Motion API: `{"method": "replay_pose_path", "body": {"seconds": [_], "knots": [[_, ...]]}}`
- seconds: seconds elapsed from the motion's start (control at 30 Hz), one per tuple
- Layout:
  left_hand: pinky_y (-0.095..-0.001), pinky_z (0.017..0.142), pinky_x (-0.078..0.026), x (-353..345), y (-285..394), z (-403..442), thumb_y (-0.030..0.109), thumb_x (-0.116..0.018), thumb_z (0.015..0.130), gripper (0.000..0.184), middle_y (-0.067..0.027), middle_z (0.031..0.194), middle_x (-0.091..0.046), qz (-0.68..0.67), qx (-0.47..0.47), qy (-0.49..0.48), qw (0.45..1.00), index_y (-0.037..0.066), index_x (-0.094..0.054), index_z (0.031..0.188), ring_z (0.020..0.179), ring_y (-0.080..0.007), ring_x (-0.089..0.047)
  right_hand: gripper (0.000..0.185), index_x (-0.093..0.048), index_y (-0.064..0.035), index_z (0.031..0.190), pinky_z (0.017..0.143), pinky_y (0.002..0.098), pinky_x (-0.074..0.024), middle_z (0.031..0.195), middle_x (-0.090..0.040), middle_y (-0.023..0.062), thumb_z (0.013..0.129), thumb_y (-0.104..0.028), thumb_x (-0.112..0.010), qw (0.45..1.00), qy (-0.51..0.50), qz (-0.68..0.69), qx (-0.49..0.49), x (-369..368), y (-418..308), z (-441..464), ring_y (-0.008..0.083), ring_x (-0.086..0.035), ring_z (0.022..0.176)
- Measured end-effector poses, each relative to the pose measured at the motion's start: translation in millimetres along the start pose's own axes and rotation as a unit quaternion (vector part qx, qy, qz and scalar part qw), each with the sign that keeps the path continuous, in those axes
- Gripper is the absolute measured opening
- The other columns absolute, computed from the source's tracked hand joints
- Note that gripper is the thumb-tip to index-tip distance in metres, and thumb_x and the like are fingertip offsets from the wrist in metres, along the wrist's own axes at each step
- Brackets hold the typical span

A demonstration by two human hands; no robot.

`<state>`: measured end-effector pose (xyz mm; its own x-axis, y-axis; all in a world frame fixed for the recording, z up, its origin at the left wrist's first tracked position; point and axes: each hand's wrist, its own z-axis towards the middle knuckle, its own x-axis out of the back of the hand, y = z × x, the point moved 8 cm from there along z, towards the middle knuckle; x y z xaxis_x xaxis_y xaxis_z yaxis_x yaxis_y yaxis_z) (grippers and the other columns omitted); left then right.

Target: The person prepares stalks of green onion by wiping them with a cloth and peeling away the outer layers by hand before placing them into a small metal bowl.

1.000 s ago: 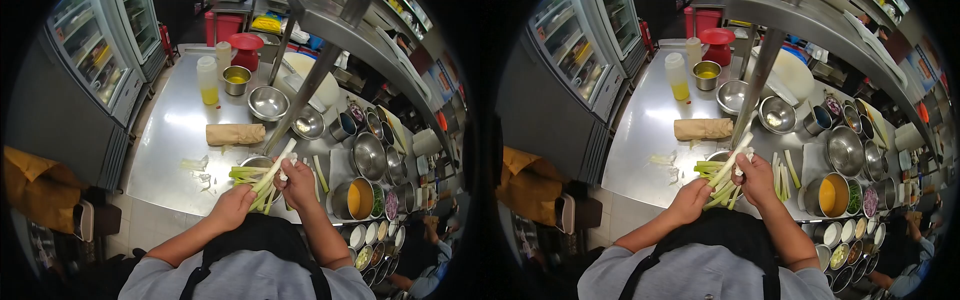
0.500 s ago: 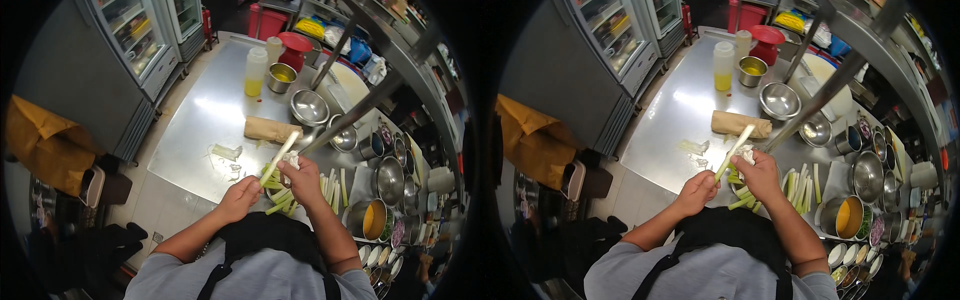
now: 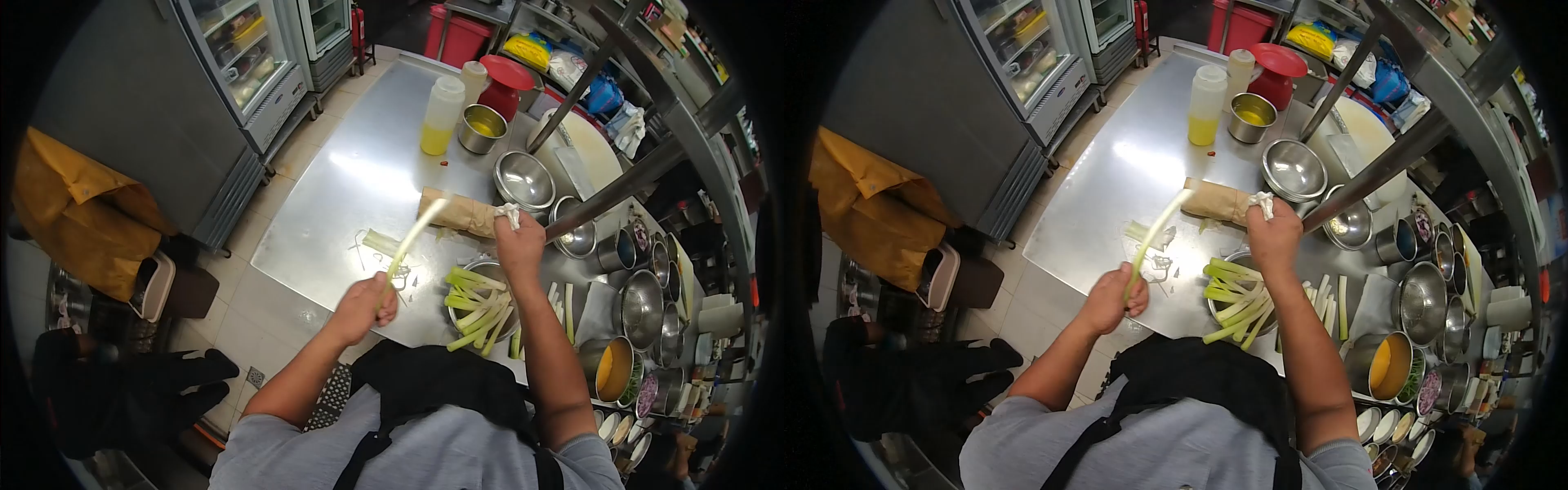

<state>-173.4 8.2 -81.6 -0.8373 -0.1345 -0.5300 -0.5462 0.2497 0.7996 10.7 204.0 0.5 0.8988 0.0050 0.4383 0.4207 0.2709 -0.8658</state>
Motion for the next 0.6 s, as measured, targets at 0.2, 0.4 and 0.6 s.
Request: {"method": "replay_pose_path", "body": {"seconds": [0.2,0.4,0.6], "knots": [[-0.0265,0.049,-0.035,28.7,10.6,-8.9,0.043,-0.030,0.102,0.054,-0.0036,0.056,-0.042,-0.017,-0.011,0.070,0.997,0.005,-0.048,0.068,0.051,-0.0141,-0.041,0.018,-0.067,-0.0018,0.089,0.054,0.0284,-0.0428,0.069,-0.060,0.0012,0.085,-0.019,-0.064,0.972,-0.203,0.120,-0.007,-68.8,-3.1,-43.7,0.0095,-0.050,0.056],[-0.0261,0.053,-0.038,7.1,-4.4,-0.5,0.041,-0.033,0.102,0.050,-0.0032,0.057,-0.043,0.144,0.013,0.072,0.987,0.002,-0.055,0.079,0.053,-0.0133,-0.042,0.011,-0.065,-0.0068,0.089,0.047,0.0224,-0.0360,0.063,-0.050,-0.0025,0.090,-0.018,-0.063,0.875,-0.380,0.189,-0.232,-102.6,-13.3,-73.0,0.0049,-0.044,0.057],[-0.0241,0.058,-0.039,-1.0,4.9,9.1,0.031,-0.039,0.101,0.035,-0.0037,0.068,-0.051,0.093,-0.071,0.104,0.988,0.002,-0.055,0.090,0.061,-0.0121,-0.047,0.020,-0.061,-0.0012,0.082,0.055,0.0318,-0.0419,0.064,-0.053,0.0034,0.086,-0.020,-0.064,0.919,-0.393,0.018,-0.032,-102.3,-20.9,-66.9,0.0162,-0.050,0.057]]}}
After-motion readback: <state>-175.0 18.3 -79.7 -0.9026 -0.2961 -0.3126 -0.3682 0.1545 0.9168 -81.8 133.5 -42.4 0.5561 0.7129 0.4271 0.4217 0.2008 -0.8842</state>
